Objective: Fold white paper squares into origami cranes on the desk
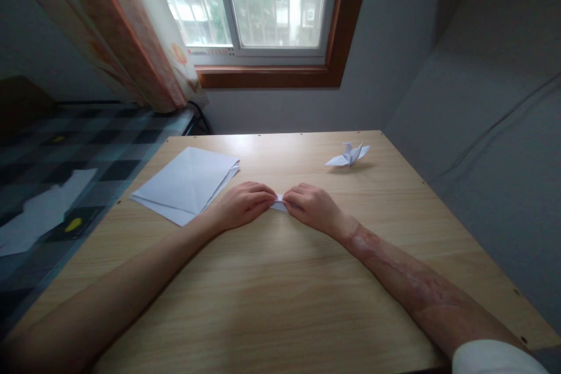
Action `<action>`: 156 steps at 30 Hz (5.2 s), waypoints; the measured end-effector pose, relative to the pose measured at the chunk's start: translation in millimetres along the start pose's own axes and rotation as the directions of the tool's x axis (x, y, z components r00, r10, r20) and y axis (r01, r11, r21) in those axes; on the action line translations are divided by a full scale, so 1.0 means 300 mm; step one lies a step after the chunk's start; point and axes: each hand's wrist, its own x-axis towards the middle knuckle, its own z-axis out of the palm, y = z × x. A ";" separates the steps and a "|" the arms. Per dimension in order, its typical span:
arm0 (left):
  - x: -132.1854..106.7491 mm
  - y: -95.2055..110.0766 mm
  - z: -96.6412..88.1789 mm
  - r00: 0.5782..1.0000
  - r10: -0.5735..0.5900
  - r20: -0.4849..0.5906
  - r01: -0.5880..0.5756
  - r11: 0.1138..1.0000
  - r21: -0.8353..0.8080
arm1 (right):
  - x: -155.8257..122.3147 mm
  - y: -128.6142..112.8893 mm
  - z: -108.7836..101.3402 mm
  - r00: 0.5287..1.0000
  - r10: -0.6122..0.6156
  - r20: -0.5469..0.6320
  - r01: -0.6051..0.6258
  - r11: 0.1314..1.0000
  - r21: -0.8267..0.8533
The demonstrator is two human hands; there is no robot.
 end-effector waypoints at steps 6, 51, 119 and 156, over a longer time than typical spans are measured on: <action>0.009 -0.004 0.025 0.997 -0.071 -0.035 0.068 0.994 -0.088 | 0.004 0.012 0.006 0.990 0.138 -0.014 -0.135 0.981 0.140; 0.021 0.037 0.013 0.883 -0.446 -0.144 0.124 0.519 -0.846 | 0.028 -0.011 0.030 0.769 0.638 0.036 -0.405 0.443 0.800; 0.034 0.107 0.096 0.752 -0.659 -0.020 0.305 0.375 -0.876 | 0.008 -0.058 0.115 0.778 0.626 0.052 -0.362 0.379 0.852; 0.040 0.118 0.071 0.765 -0.644 -0.012 0.331 0.409 -0.851 | 0.008 -0.060 0.098 0.791 0.605 0.088 -0.366 0.353 0.861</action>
